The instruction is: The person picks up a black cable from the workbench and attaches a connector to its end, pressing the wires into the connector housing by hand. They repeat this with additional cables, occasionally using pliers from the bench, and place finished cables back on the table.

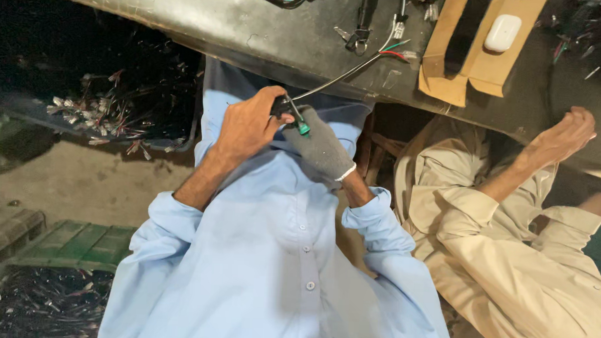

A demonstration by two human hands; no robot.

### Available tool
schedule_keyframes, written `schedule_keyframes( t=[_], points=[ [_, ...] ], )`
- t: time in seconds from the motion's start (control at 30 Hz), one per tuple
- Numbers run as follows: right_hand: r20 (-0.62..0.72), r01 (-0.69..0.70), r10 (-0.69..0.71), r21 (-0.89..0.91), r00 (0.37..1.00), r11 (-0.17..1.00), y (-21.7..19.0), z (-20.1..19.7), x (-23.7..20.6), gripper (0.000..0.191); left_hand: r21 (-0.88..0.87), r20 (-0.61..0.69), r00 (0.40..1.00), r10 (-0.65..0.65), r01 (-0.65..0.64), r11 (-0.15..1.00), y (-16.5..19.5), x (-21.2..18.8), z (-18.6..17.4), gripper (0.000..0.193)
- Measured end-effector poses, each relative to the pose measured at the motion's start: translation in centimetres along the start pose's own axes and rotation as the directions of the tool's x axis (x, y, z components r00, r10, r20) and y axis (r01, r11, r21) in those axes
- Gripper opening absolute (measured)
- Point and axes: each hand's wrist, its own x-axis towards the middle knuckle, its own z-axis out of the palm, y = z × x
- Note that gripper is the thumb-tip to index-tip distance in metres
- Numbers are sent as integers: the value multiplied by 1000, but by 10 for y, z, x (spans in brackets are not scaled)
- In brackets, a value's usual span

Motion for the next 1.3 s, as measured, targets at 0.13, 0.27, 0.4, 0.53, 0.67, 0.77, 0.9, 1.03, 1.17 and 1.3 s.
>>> schedule_keyframes(
  t=[0.13,0.27,0.4,0.53,0.67,0.77,0.9,1.03,1.17,1.3],
  points=[
    [-54,319,-357,-338,933,885,-21,-20,3,37,-90,-324,932,165,-203,975,-27,-15,-9,48],
    [-141,348,-618,-720,773,600,-35,-56,33,40,-15,-468,874,-133,142,990,-65,-29,-27,65],
    [-198,348,-746,-789,635,506,-34,-79,59,51,86,-502,813,-295,386,918,-79,-32,-53,78],
    [-307,308,-815,-814,491,492,-23,-76,69,53,270,-500,861,-96,260,927,-67,-12,-69,42],
    [-351,331,-802,-775,483,538,-13,-70,69,49,447,-262,946,192,-57,893,-52,58,-77,21],
    [-494,230,-778,-765,389,601,-12,-82,61,52,610,-98,932,349,-221,761,-52,111,-70,27],
    [-744,-40,-587,-629,319,776,-20,-139,52,68,707,58,907,418,-333,624,-59,144,-68,19],
    [-802,-294,-204,-424,562,856,-28,-190,55,85,655,91,952,291,-278,703,-62,154,-81,8],
    [-760,-418,-19,-378,650,826,-29,-204,65,97,590,143,941,307,-330,737,-59,146,-94,24],
    [-783,-359,-72,-363,618,860,-30,-205,69,89,616,178,934,310,-351,705,-54,145,-91,24]
  ],
)
